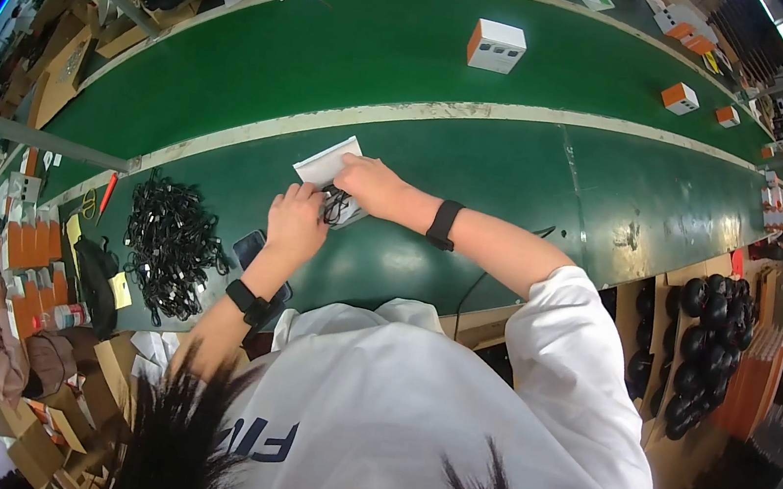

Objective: Packing items and components into boxes on an assembly line workbench.

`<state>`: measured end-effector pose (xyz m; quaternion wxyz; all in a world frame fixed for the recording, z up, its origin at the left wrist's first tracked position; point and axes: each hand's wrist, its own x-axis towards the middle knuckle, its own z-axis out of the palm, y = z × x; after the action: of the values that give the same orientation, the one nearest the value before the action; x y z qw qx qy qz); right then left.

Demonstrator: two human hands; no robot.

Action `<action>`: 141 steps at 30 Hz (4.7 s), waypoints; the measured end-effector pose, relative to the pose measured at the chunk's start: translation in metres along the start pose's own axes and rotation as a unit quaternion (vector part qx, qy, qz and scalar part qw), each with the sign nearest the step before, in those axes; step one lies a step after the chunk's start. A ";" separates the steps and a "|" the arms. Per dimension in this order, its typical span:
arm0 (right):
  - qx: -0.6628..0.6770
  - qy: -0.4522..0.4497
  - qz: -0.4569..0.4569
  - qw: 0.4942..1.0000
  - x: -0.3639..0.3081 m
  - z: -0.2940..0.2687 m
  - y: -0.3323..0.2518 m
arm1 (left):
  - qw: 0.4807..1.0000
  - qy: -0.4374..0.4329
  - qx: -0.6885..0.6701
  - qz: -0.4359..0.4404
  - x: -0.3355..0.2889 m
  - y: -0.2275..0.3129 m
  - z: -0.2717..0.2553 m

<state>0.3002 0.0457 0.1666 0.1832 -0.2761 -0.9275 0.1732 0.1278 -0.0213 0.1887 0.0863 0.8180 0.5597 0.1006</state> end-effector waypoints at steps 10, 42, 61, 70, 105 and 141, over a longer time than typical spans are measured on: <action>0.111 -0.026 0.050 0.992 0.005 -0.011 0.007 | 0.998 0.046 -0.031 -0.014 0.008 0.001 0.010; 0.331 0.302 0.254 0.857 -0.045 0.032 -0.029 | 0.998 0.056 0.012 0.036 0.015 0.006 0.023; 0.551 0.247 0.343 0.720 -0.042 0.046 -0.001 | 0.877 0.244 -0.392 -0.136 -0.006 -0.010 0.052; 0.533 0.151 0.340 0.760 -0.062 0.033 0.022 | 0.951 0.127 -0.275 0.061 -0.002 -0.012 0.036; 0.715 0.209 0.229 0.627 -0.051 0.039 -0.009 | 0.977 0.061 -0.034 0.202 -0.014 -0.029 0.049; 0.434 0.002 0.225 0.872 -0.042 -0.024 0.022 | 0.969 0.068 -0.182 0.154 0.007 -0.028 0.045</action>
<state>0.3529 0.0440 0.1679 0.2426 -0.3704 -0.6716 0.5941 0.1167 -0.0063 0.1389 0.1786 0.8560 0.4043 0.2681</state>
